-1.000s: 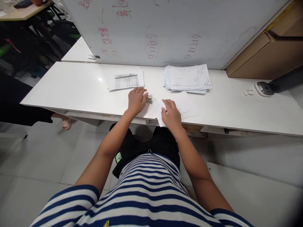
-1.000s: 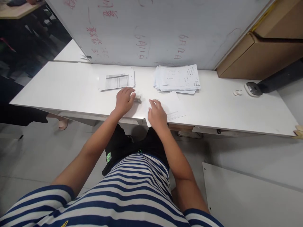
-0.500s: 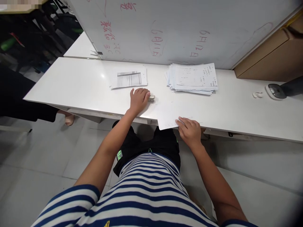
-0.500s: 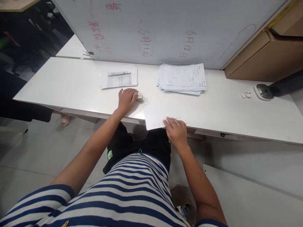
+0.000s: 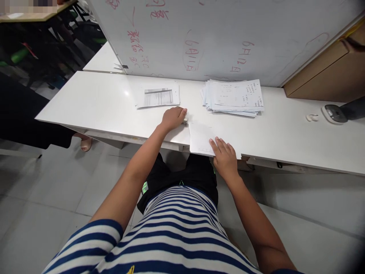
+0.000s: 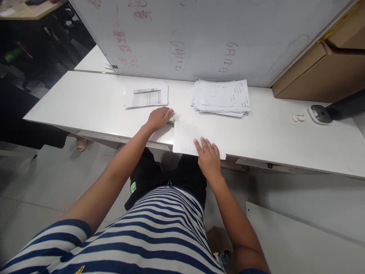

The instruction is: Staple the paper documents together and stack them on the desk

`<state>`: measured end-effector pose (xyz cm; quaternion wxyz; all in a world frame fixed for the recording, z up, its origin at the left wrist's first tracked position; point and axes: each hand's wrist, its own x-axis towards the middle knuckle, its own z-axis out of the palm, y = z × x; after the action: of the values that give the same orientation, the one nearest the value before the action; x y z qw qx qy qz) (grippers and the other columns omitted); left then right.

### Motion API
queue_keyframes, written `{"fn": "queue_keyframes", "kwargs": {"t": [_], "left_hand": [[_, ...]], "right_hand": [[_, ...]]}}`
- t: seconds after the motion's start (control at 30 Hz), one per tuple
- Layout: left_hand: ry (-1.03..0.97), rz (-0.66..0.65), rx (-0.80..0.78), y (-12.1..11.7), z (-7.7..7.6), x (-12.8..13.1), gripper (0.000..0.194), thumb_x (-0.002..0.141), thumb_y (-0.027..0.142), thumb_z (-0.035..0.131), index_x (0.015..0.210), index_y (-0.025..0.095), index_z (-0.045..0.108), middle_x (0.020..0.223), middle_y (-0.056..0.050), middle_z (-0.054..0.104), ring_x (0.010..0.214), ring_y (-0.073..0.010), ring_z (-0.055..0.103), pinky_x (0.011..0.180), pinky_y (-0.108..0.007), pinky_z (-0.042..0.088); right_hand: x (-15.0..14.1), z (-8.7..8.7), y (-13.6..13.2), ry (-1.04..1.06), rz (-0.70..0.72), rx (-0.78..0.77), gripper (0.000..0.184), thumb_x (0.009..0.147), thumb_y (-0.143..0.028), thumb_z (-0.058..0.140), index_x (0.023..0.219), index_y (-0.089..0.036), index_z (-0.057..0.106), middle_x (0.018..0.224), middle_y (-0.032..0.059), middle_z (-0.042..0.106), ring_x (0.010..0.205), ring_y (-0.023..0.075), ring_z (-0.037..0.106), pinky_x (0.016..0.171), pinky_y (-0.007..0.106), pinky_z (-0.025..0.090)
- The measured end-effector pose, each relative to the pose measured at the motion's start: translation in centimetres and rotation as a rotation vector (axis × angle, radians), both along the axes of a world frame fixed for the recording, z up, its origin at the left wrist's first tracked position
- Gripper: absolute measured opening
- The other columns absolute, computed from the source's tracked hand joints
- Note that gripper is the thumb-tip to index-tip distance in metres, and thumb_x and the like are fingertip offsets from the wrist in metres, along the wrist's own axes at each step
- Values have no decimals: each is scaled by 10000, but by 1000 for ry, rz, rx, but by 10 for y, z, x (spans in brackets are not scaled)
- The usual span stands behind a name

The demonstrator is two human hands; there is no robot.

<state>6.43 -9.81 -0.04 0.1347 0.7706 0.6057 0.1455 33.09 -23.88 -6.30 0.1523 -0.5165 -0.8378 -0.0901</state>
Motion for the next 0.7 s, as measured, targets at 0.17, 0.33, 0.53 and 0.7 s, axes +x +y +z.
{"fn": "queue_keyframes", "kwargs": {"t": [0.17, 0.33, 0.53, 0.7], "left_hand": [[-9, 11, -17, 0, -1, 0, 514, 1031, 449, 188, 906, 194, 616, 1006, -88, 668, 933, -253, 607, 719, -341, 391], [-23, 26, -37, -1, 2, 1, 498, 1031, 446, 196, 871, 197, 597, 1018, -85, 664, 940, -246, 603, 738, -341, 397], [-90, 81, -100, -1, 5, -1, 544, 1027, 505, 170, 892, 209, 606, 1027, -82, 680, 959, -253, 609, 774, -345, 418], [-174, 110, -96, -1, 4, -2, 528, 1022, 519, 189, 964, 233, 629, 1073, -65, 698, 1001, -259, 619, 812, -354, 437]], "right_hand": [[-11, 3, 1, -9, -32, -27, 601, 880, -9, 397, 1445, -190, 493, 1487, 148, 493, 1382, 264, 455, 1119, 441, 357], [-18, 9, 3, -33, -31, -84, 583, 890, -22, 413, 1443, -186, 495, 1501, 177, 465, 1393, 297, 437, 1118, 480, 354], [-20, 20, -1, -66, -34, -119, 577, 877, -25, 434, 1430, -182, 495, 1511, 199, 442, 1394, 314, 429, 1087, 498, 382], [-22, 23, -3, -85, -33, -128, 574, 882, -34, 416, 1436, -171, 476, 1510, 208, 437, 1389, 321, 433, 1072, 500, 397]]}}
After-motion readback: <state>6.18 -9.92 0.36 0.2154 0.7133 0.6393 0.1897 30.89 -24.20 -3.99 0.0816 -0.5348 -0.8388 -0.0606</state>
